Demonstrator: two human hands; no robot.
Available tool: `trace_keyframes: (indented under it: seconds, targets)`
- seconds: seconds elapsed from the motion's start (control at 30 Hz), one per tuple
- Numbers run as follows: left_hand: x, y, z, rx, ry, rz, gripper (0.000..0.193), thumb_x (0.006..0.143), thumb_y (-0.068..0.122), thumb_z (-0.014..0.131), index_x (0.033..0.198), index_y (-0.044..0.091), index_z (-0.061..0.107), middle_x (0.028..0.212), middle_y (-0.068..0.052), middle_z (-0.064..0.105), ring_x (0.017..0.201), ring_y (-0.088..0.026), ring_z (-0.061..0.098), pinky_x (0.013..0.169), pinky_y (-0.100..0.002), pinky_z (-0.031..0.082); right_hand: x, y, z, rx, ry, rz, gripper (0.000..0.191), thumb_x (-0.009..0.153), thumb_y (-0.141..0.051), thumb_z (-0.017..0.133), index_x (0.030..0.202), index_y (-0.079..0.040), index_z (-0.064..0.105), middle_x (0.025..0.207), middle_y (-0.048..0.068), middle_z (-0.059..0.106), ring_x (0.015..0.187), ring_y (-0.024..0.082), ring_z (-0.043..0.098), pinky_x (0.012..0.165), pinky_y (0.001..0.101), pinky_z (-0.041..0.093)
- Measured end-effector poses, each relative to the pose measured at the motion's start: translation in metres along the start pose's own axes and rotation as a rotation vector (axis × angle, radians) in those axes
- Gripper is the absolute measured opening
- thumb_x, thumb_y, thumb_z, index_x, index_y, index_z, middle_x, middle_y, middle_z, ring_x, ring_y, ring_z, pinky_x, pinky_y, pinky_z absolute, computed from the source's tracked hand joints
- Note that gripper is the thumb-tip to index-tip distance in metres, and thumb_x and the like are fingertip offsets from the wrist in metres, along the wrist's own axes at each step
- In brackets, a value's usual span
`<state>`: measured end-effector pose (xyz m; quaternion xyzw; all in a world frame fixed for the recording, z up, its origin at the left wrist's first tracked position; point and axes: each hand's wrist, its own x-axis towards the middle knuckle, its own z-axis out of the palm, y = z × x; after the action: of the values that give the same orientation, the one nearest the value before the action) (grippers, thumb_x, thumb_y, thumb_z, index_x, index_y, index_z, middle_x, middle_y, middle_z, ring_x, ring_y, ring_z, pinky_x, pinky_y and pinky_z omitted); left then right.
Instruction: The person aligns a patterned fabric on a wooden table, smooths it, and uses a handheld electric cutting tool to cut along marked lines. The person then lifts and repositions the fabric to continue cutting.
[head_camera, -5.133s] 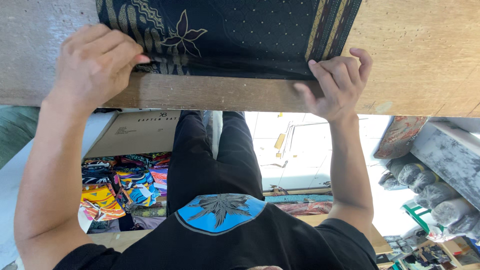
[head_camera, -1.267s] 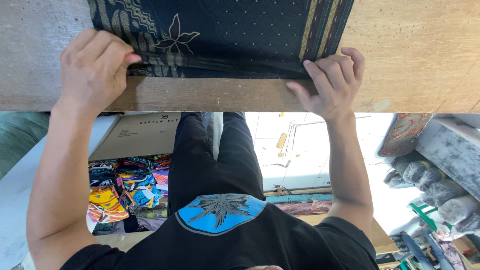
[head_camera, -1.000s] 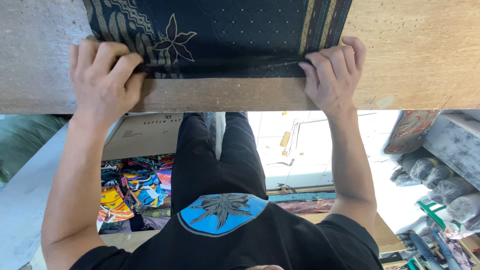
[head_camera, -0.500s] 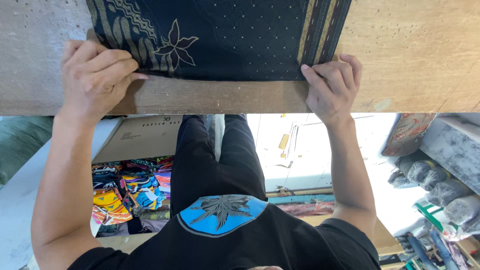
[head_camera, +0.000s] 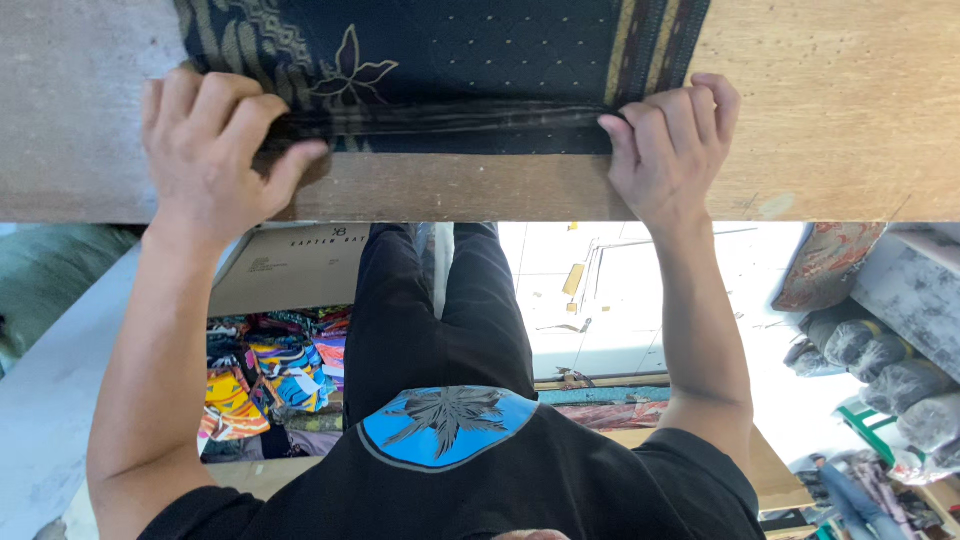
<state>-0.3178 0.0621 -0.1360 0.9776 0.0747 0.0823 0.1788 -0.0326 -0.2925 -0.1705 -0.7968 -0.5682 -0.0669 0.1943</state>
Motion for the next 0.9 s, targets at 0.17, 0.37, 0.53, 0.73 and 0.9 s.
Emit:
trace_keyframes:
  seconds: [0.17,0.37,0.53,0.73,0.9]
  targets:
    - [-0.018,-0.015,-0.005,-0.05,0.048,0.008,0.016,0.092,0.005,0.078,0.106,0.01,0.073,0.108,-0.001,0.067,0.101,-0.025,0.056,0.095,-0.041,0.04,0.003,-0.005,-0.019,0.158,-0.016,0.003,0.019,0.094,0.005,0.072,0.11,-0.004,0.074,0.102,0.01,0.065,0.102,0.028,0.06,0.112,0.0501,0.044]
    - [-0.028,-0.032,0.0,-0.054,0.037,0.058,0.03,0.089,0.006,0.082,0.118,0.014,0.077,0.114,0.001,0.069,0.108,-0.022,0.059,0.097,-0.038,0.043,0.014,-0.016,-0.016,0.098,-0.015,-0.001,0.026,0.089,0.011,0.072,0.107,-0.006,0.076,0.099,0.008,0.062,0.097,0.028,0.06,0.107,0.049,0.046]
    - [-0.03,-0.037,0.005,-0.246,-0.07,-0.093,0.025,0.09,0.018,0.089,0.11,0.012,0.073,0.116,-0.001,0.063,0.114,-0.027,0.051,0.1,-0.04,0.043,0.011,-0.014,-0.011,0.075,-0.036,-0.004,0.023,0.095,0.01,0.074,0.108,-0.008,0.076,0.101,0.006,0.063,0.099,0.027,0.061,0.109,0.0477,0.046]
    - [-0.024,-0.047,0.007,-0.073,-0.06,0.021,0.022,0.089,0.02,0.09,0.104,0.014,0.074,0.111,0.006,0.068,0.101,-0.019,0.055,0.093,-0.036,0.045,0.007,-0.014,-0.009,0.075,0.0,0.027,0.028,0.097,0.012,0.078,0.113,-0.011,0.074,0.098,0.004,0.061,0.096,0.025,0.059,0.11,0.0469,0.045]
    - [-0.017,-0.049,0.004,-0.087,0.028,0.133,0.016,0.093,0.02,0.084,0.103,0.012,0.073,0.109,0.006,0.069,0.097,-0.016,0.059,0.088,-0.03,0.043,0.008,-0.014,-0.008,0.063,-0.005,0.047,0.032,0.095,0.013,0.077,0.113,-0.013,0.076,0.097,0.001,0.063,0.095,0.023,0.059,0.112,0.0452,0.045]
